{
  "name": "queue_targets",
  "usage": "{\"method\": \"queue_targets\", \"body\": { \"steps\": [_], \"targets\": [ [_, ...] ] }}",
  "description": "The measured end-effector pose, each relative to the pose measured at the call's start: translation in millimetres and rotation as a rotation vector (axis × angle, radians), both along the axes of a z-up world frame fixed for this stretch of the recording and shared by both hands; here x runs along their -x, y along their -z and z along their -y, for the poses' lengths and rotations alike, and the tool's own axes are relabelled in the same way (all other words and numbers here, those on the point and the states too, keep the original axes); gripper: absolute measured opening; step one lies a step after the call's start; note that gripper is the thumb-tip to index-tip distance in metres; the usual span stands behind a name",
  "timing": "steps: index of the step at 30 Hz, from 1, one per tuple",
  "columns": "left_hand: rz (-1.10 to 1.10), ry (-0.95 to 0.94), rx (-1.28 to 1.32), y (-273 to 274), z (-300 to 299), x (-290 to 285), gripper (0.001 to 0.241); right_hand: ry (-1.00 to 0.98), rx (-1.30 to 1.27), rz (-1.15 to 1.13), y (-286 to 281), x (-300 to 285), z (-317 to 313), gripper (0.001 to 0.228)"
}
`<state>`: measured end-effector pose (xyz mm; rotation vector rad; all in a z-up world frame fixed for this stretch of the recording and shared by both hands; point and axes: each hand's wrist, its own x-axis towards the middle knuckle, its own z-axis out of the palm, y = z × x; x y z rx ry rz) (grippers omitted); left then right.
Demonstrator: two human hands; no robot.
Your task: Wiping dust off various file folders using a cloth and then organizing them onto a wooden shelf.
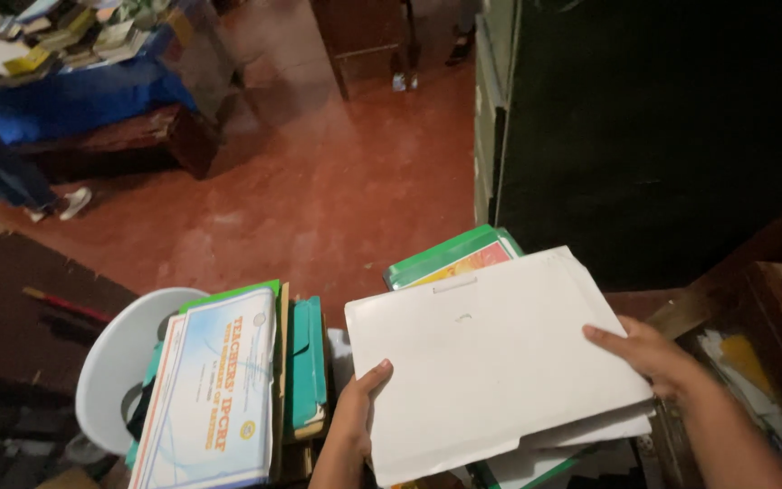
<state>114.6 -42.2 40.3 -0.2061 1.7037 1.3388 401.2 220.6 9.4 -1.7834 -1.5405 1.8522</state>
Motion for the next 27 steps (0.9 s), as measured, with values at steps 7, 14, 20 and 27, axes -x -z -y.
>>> {"method": "queue_targets", "body": {
  "steps": [7, 14, 20, 27],
  "targets": [
    [-0.025, 0.049, -0.175, -15, 1, 3, 0.055, 0.273, -0.019, -0.131, -3, -21, 51, 0.056],
    [-0.005, 0.197, -0.21, -64, 3, 10, 0.053, 0.515, -0.058, -0.239, 7, -45, 120, 0.048],
    [-0.139, 0.43, -0.093, -65, 13, 25, 0.048, 0.701, -0.075, -0.202, -35, -50, 207, 0.047],
    [-0.076, 0.697, -0.061, -56, 9, 2, 0.051, 1.018, -0.116, -0.225, -38, -87, 314, 0.049]
  ]
}}
